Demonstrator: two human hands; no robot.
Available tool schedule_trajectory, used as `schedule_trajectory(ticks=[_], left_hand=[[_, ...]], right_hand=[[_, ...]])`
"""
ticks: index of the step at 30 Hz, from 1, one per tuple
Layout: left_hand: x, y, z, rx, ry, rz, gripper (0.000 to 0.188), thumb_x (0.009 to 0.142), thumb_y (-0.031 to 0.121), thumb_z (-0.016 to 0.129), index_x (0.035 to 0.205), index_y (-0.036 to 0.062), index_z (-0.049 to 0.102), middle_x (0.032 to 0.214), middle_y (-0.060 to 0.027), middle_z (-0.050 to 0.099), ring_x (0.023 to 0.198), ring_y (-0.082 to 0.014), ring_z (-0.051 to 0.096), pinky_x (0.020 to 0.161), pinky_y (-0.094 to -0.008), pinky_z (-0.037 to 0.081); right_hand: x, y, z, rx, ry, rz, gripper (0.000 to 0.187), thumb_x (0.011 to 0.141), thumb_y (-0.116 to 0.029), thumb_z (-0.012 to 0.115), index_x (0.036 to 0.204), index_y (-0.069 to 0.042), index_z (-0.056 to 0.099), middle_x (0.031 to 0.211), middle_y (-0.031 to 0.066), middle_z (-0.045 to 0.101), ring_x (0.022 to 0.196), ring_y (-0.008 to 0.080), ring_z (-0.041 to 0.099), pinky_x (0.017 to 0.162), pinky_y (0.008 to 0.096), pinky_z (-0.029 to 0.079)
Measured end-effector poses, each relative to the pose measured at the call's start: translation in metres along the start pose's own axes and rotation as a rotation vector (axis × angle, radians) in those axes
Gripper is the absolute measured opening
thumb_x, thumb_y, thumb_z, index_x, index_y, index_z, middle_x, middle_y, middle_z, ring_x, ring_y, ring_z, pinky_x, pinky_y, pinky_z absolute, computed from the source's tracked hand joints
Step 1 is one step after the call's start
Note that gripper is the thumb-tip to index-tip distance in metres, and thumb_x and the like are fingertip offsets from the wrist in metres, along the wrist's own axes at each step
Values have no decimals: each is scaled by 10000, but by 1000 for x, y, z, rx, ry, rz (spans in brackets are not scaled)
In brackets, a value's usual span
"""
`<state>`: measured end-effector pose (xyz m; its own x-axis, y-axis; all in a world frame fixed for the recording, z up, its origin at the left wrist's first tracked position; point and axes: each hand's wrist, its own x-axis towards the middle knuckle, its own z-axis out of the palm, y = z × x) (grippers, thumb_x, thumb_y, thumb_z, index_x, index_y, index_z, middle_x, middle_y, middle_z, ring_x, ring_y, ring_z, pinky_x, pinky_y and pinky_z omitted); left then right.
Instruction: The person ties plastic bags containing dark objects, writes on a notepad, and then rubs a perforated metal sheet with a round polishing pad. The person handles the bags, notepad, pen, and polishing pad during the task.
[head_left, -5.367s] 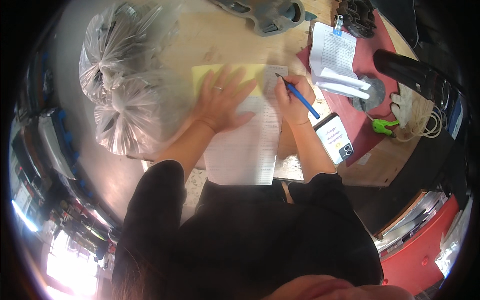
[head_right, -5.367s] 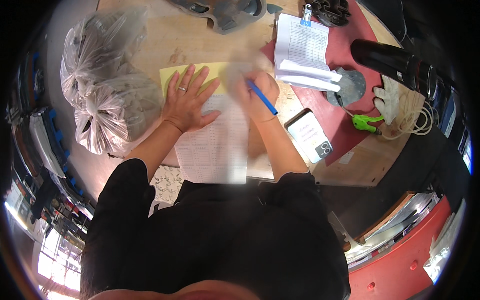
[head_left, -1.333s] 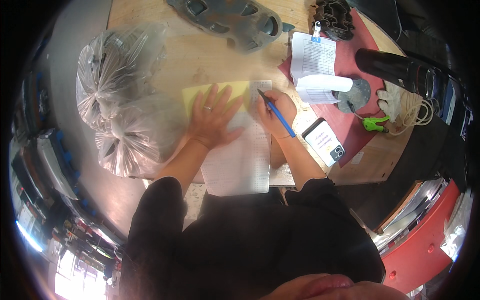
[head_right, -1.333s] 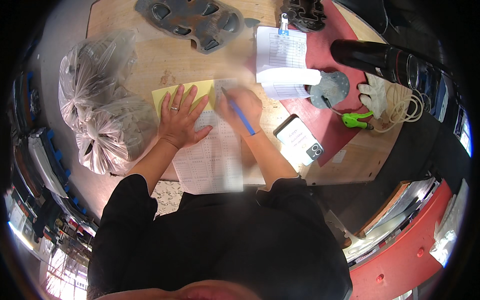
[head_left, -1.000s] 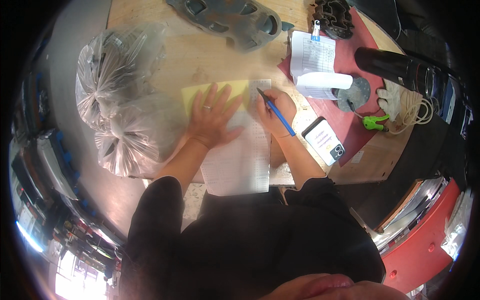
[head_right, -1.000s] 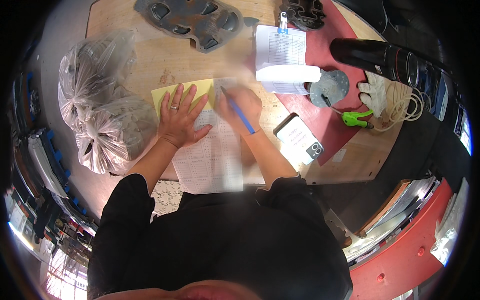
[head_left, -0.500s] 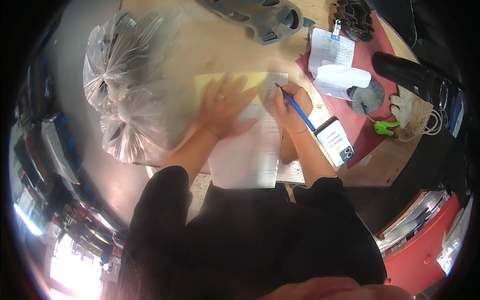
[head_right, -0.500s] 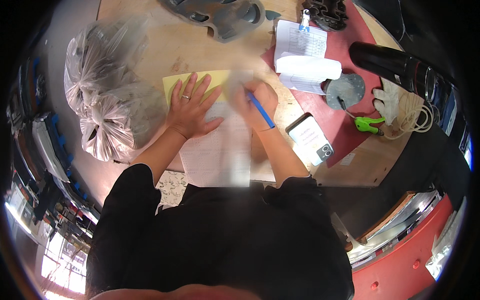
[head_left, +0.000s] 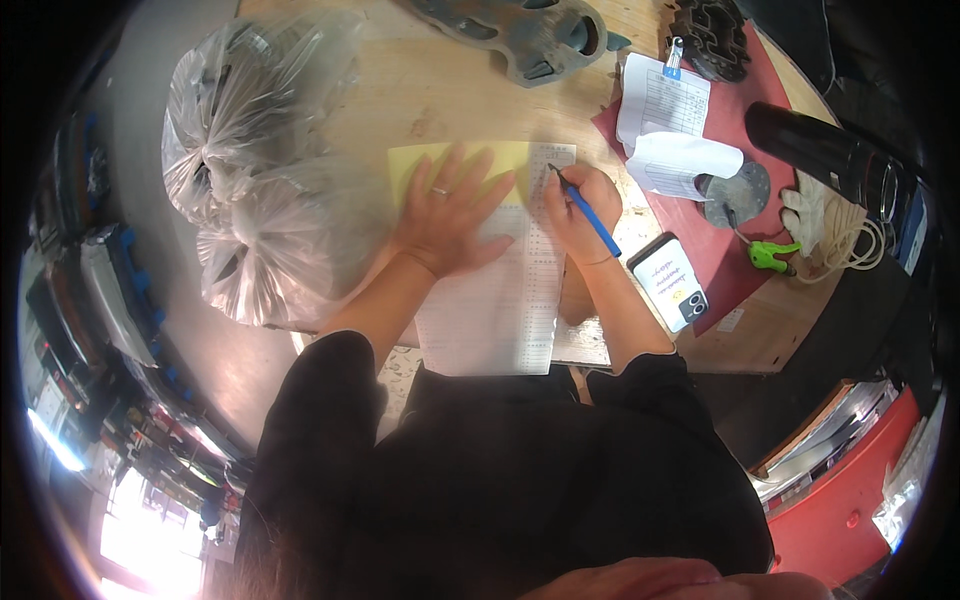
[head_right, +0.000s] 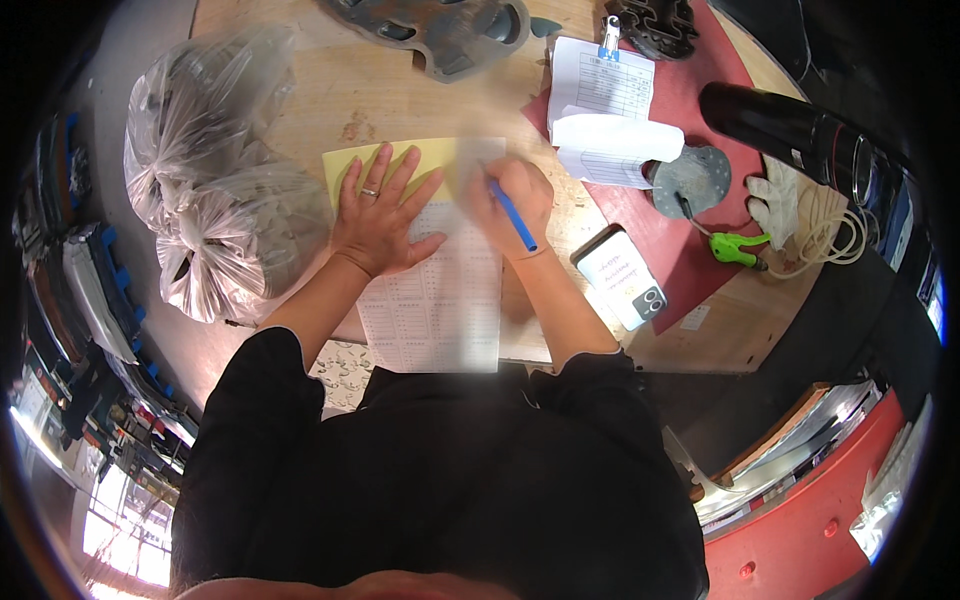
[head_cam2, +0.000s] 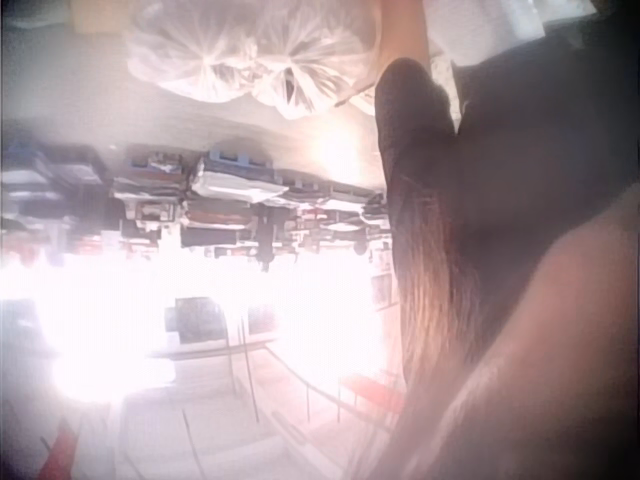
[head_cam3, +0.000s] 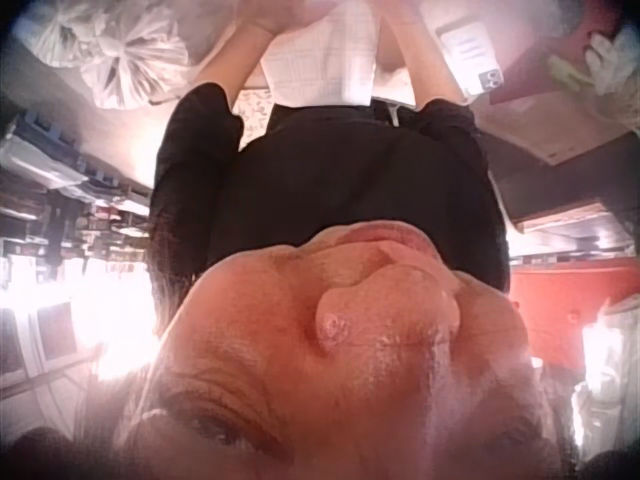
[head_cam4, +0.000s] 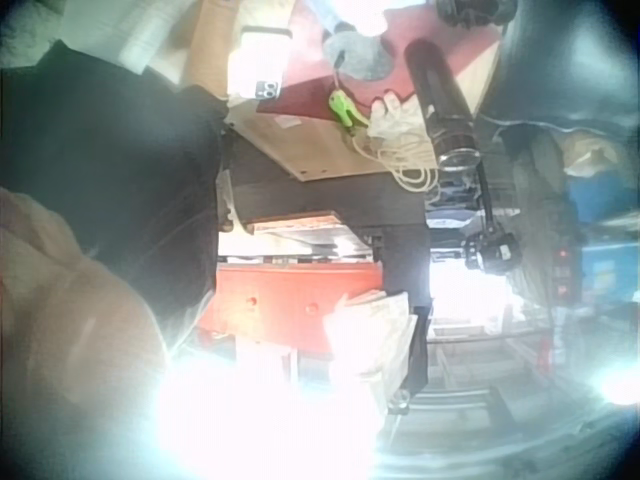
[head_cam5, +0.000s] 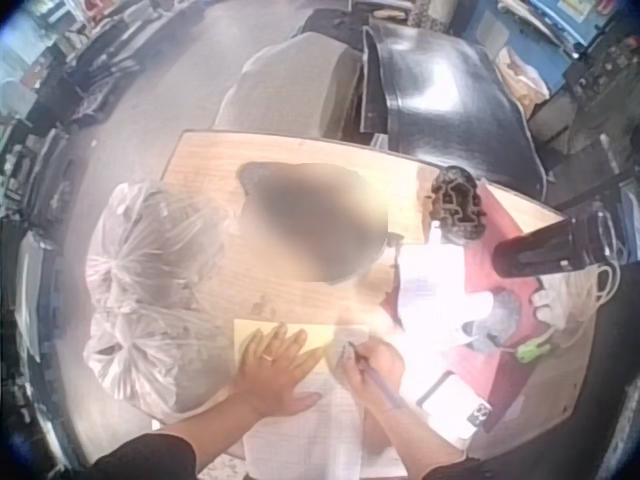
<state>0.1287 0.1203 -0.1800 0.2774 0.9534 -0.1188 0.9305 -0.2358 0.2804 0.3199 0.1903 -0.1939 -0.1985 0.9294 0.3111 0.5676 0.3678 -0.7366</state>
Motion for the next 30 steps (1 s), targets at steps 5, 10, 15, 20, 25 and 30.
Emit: schedule_trajectory(ticks=[5,10,15,20,25,30], left_hand=[[0,0,0,-2,6,-1,784,735,608,642,1431,300,454,1542,-71,328,1447,-326,234,1138,-567,150],[0,0,-1,-6,4,1,786,733,605,645,1431,296,455,1542,-70,328,1446,-328,235,1139,-568,148],[0,0,-1,0,12,4,791,730,606,648,1431,294,455,1542,-69,327,1445,-327,236,1140,-565,148],[-1,-1,1,6,20,5,798,723,607,655,1431,295,455,1544,-66,324,1447,-326,234,1140,-563,147],[-1,0,0,6,18,4,796,723,610,656,1428,297,459,1545,-63,323,1446,-324,236,1142,-560,144],[-1,0,0,6,1,-1,799,724,612,657,1431,299,455,1545,-63,322,1447,-323,234,1142,-561,144]], right_hand=[[3,-3,1,13,23,-13,205,713,-18,732,764,-66,539,595,94,544,521,292,552,491,367,448],[3,-4,2,-5,29,18,211,706,-1,719,760,-68,526,587,94,533,520,297,550,487,371,445],[3,-4,4,-20,41,2,211,697,12,712,761,-64,525,589,97,537,525,301,553,489,376,447],[0,-2,3,-38,24,32,189,710,-12,714,779,-60,544,632,102,567,548,294,568,517,374,463],[-4,0,1,-63,-21,57,178,744,-75,734,830,-50,580,686,104,610,581,274,595,563,361,490],[-1,-1,3,-18,20,28,186,712,-31,721,771,-60,547,620,104,570,545,293,573,514,375,469]])
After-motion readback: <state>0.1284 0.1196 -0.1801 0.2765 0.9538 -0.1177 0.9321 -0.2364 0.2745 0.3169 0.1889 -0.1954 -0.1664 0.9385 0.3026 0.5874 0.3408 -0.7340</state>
